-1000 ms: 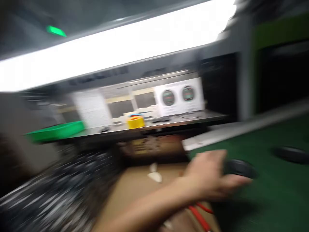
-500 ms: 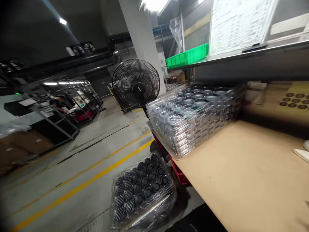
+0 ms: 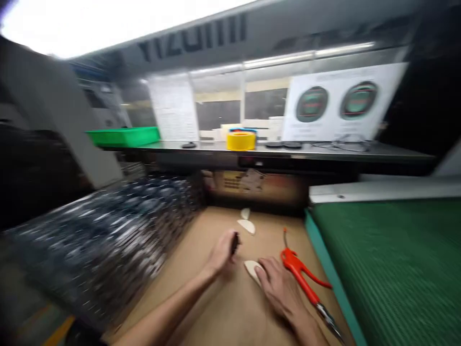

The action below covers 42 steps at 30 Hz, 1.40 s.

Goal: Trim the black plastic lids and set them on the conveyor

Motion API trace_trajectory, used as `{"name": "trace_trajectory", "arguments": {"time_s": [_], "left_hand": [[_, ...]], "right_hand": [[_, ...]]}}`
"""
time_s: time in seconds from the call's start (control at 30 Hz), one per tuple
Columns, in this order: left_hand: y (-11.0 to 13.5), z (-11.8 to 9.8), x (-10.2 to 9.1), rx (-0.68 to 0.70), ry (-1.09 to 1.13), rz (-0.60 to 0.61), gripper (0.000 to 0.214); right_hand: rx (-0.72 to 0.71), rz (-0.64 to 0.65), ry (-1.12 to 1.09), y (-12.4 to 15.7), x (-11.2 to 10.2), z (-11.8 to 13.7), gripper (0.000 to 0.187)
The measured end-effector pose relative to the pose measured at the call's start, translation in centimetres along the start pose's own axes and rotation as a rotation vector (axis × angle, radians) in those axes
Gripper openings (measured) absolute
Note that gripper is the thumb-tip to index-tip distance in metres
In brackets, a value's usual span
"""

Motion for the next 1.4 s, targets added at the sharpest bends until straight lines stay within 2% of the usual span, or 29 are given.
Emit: {"name": "trace_trajectory", "arguments": {"time_s": [0.03,0.1,0.2,0.27,0.4,0.5,0.63,0.83,1.03,1.17,1.4], "left_hand": [[-0.8,1.2,0.5,-0.036,0.021,0.016,0.032],[-1.7,2.6,-0.1,-0.096,0.061,0.025,0.031],[-1.9,2.6,-2.3,-0.181,0.131,0.065,0.029],[-1.8,2.3,-3.1,-0.232,0.173,0.096,0.029],[-1.7,2.4,-2.8,-0.295,0.229,0.128,0.032],[-1.6,2.8,-2.3,-0.342,0.231,0.158,0.04],[-0.9,3.4,-1.6,-0.413,0.213,0.237,0.048],[0.4,4.3,-0.5,-0.506,0.226,0.314,0.047],[0.9,4.5,-0.3,-0.514,0.178,0.333,0.05],[1.3,4.7,-0.2,-0.459,0.094,0.385,0.052],[1.5,4.7,0.0,-0.407,0.017,0.42,0.048]], "right_hand": [[0.045,0.001,0.009,0.3,-0.2,-0.8,0.032],[0.133,-0.031,0.021,0.3,-0.1,-1.8,0.033],[0.253,-0.113,0.037,-0.3,0.0,-2.8,0.035],[0.29,-0.116,0.031,-0.3,-0.2,-3.3,0.037],[0.243,0.048,-0.014,0.1,0.1,-2.7,0.043],[0.2,0.183,0.06,0.3,0.9,-1.2,0.051],[0.17,0.236,0.138,0.6,1.8,-0.1,0.035],[0.233,0.083,0.031,0.7,1.1,-0.6,0.038],[0.235,-0.127,-0.251,0.0,0.1,1.2,0.039],[0.183,-0.105,-0.42,0.2,0.9,2.9,0.038],[0.156,-0.109,-0.367,0.3,1.6,3.9,0.04]]}}
Point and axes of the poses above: each hand's wrist, its own y-axis away from the middle knuckle, its own x-axis out of the palm, z = x × y, the point moved 2 cm from there along -y, towards the middle knuckle, and after that the axes turned 1 degree about x, right-handed, at the moved point
